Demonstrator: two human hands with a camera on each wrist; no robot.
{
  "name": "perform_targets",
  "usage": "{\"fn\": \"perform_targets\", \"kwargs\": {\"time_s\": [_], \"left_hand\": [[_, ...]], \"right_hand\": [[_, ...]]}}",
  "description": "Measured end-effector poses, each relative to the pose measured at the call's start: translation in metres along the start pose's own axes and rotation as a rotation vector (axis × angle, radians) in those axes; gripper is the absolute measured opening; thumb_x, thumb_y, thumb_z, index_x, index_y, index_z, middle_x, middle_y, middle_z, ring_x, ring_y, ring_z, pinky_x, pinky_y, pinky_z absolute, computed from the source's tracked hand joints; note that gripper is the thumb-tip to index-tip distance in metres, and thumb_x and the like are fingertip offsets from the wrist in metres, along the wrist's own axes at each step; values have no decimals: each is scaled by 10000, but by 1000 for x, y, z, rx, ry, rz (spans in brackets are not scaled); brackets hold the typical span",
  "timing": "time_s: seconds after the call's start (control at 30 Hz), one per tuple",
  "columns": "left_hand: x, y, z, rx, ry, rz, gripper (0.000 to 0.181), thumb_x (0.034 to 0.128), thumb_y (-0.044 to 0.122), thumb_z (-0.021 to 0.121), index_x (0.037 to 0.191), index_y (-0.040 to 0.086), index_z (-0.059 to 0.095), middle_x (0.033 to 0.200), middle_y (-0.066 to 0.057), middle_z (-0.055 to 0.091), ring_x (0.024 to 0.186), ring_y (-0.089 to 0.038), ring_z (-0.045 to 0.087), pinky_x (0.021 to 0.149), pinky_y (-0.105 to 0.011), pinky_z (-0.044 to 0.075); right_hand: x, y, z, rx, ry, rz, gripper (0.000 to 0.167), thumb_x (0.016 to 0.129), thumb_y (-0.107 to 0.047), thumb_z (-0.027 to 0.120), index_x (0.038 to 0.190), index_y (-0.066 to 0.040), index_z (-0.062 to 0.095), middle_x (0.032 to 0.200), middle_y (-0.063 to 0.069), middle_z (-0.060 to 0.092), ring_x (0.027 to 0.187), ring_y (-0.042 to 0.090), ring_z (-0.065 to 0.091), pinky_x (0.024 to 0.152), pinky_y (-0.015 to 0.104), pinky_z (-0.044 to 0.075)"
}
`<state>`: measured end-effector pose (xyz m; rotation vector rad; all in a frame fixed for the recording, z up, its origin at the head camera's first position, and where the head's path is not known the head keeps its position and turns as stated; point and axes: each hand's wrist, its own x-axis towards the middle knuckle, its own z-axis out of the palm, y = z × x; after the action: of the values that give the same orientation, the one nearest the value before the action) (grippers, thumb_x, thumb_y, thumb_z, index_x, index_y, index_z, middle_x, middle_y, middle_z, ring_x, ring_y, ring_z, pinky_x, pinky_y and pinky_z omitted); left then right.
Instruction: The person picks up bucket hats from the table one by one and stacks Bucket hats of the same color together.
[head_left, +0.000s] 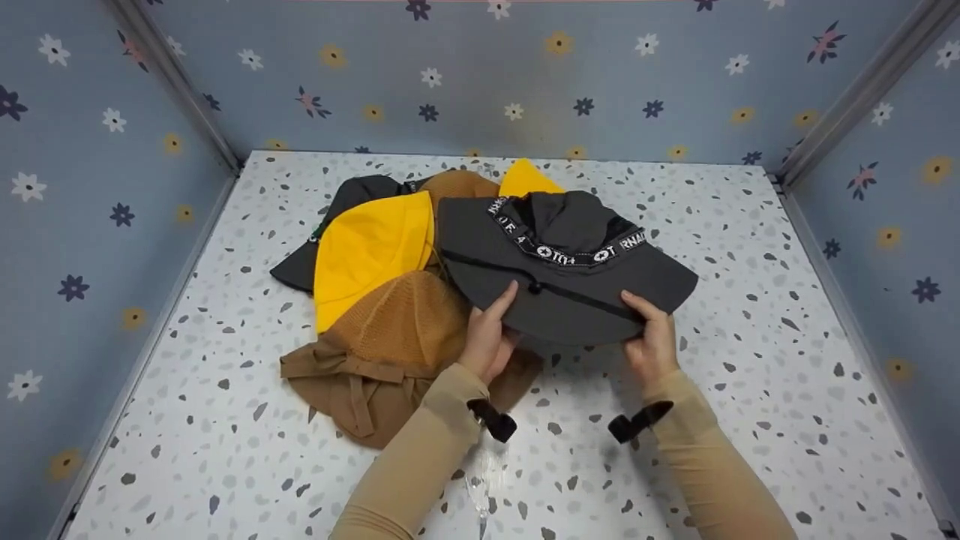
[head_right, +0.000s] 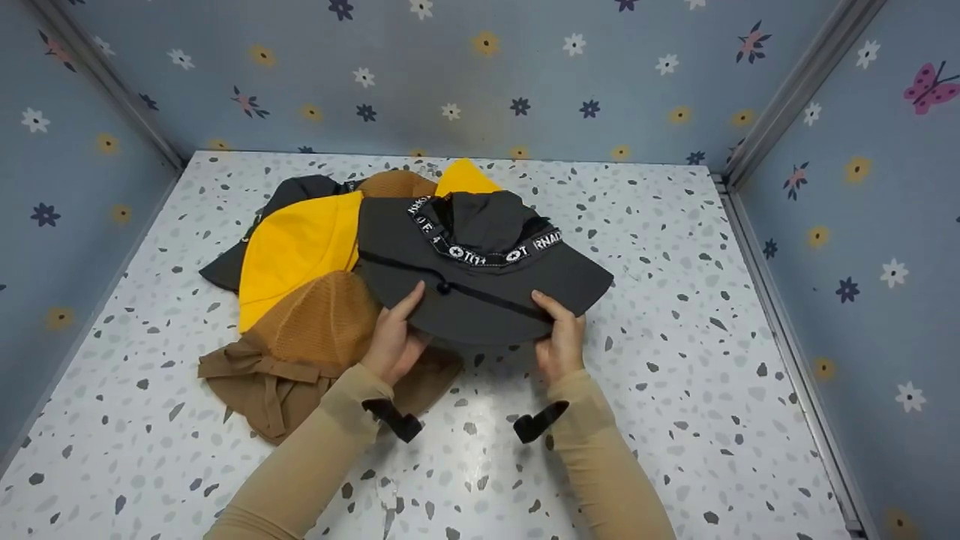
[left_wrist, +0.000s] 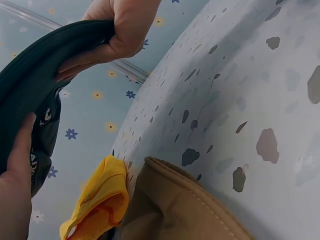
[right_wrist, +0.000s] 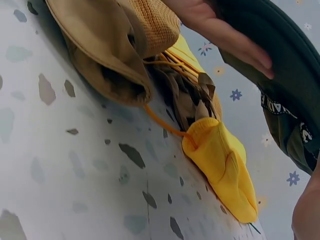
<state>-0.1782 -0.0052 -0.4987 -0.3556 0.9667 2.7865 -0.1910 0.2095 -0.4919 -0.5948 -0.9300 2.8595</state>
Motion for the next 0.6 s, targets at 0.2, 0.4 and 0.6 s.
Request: {"fn": "perform_targets", "kwargs": {"time_s": [0.2,0.4,0.6], "left_hand": [[0,2,-4,-7,-4,-9,518,1004,197,593,1475,205,378,1284,-60,609,1085,-192,660,1000,-398,522],[0,5,-8,-8,7,-30,488,1025,296,552,1475,196,392,1408,-103,562,1191,-225,619,1043,-405,494],[3,5,-7,-33,13,-28,493,1034,272,532,1489,166,375,1488,-108,493,1334,-262,517,1084,-392,460]], "right_hand": [[2,-9,-9,-64,9,-6,248,918,174,494,1088,0,546,983,86,683,878,188,722,790,308,602],[4,-19,-16,-124,2,0,188,919,172,492,979,24,591,911,92,679,817,184,715,758,278,599],[6,-28,-17,-143,-35,-11,284,917,184,471,1133,2,503,993,78,656,876,175,705,792,280,595]]}}
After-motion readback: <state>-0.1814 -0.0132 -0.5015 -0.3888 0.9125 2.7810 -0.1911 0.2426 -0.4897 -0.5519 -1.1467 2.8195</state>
